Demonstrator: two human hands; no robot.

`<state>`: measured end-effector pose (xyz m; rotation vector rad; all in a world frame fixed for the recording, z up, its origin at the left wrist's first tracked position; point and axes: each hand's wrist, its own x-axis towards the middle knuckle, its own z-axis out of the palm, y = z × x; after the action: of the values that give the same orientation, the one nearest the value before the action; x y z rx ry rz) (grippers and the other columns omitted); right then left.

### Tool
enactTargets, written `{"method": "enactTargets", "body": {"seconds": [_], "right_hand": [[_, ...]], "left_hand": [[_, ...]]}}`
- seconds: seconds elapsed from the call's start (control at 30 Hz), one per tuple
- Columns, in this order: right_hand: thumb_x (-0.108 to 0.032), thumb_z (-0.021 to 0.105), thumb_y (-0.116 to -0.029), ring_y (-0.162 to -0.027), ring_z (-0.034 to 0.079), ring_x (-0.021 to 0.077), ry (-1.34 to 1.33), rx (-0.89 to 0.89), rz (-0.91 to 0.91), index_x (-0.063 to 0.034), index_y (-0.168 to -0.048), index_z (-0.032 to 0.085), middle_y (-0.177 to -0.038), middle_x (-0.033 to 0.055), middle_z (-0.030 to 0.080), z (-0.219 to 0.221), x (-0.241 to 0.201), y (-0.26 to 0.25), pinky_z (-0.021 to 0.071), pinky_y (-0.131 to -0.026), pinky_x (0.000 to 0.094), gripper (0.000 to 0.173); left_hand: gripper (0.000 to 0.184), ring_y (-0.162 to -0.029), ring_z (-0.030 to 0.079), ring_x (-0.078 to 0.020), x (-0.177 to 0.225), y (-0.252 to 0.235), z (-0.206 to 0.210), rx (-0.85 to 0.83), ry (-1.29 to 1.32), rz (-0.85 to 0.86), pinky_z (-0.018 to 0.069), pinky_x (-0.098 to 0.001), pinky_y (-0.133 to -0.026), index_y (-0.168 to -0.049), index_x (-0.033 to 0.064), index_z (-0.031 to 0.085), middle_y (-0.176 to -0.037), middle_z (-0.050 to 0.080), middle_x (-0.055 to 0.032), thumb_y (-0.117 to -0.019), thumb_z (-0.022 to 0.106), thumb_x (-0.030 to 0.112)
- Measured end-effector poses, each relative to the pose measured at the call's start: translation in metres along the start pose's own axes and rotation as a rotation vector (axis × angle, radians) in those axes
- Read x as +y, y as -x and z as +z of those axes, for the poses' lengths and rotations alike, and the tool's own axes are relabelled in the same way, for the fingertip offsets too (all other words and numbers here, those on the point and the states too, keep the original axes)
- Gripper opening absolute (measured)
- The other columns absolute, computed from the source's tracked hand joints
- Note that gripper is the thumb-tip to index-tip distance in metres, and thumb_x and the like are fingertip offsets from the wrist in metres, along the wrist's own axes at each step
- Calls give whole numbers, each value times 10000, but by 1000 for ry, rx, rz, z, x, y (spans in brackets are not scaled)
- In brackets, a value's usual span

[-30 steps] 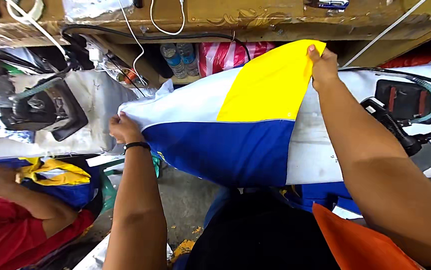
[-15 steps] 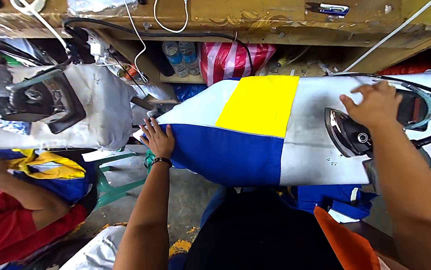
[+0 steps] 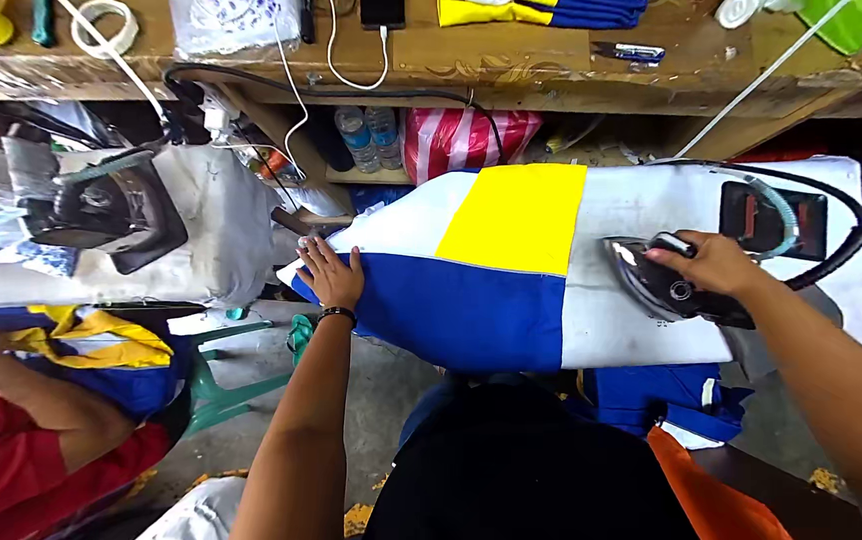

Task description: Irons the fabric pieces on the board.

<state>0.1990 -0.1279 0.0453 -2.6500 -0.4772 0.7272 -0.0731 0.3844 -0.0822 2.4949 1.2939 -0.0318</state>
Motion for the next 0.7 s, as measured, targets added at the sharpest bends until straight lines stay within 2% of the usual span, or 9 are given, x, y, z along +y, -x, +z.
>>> {"method": "enactTargets", "body": {"seconds": [0.17,0.3,0.37,0.43,0.53,0.63,0.7], "right_hand": [[-430,641,-1017,-729,661,381,-47,-50,-139,-26,-1081,693,-819,201,670,51,-99,31,515,-660,629,412],[-568,606,-993,-770,682,390,81,-161,-157,-85,-1096,686,-804,170,677,105,-178,32,521,-656,629,501],[-608,583,-988,-775,681,378,138,-190,-150,-105,-1090,670,-790,151,667,120,-199,30,516,-650,606,521],[-598,579,-994,-754,672,381,128,-180,-144,-97,-1084,668,-775,155,657,120,-195,27,506,-634,607,516],[-597,589,-990,-707,662,381,95,-126,-104,-94,-1053,669,-756,158,647,116,-159,29,509,-602,613,514],[-541,627,-991,-704,648,357,52,-125,-69,-88,-1031,671,-747,149,637,109,-131,31,496,-617,606,457],[-505,646,-992,-711,650,339,25,-130,-71,-89,-1013,678,-750,141,641,110,-130,32,495,-624,595,417]], "left_hand": [[887,-1580,40,-453,-1,-5,1,20,-18,5,17,-715,-1206,-1616,-45,169,-1695,112,-269,-1045,322,617],[818,-1582,36,-444,-8,-13,0,3,-34,5,18,-754,-1179,-1628,-1,189,-1704,130,-234,-1062,316,576],[826,-1582,52,-441,-16,-19,-3,14,-28,-6,9,-758,-1177,-1631,40,224,-1704,170,-209,-1048,339,613],[844,-1580,47,-451,-23,-25,-9,7,-26,-15,0,-768,-1172,-1637,79,235,-1705,179,-196,-1030,370,648],[842,-1577,30,-463,-30,-30,-14,-18,-13,19,1,-792,-1155,-1642,107,237,-1710,166,-188,-1021,408,649],[849,-1578,11,-462,-34,-37,-17,-46,13,73,18,-804,-1144,-1642,120,246,-1716,152,-174,-1012,430,658],[851,-1576,20,-468,-39,-41,-16,-51,20,113,39,-807,-1141,-1637,116,264,-1713,167,-175,-1008,437,663]]}}
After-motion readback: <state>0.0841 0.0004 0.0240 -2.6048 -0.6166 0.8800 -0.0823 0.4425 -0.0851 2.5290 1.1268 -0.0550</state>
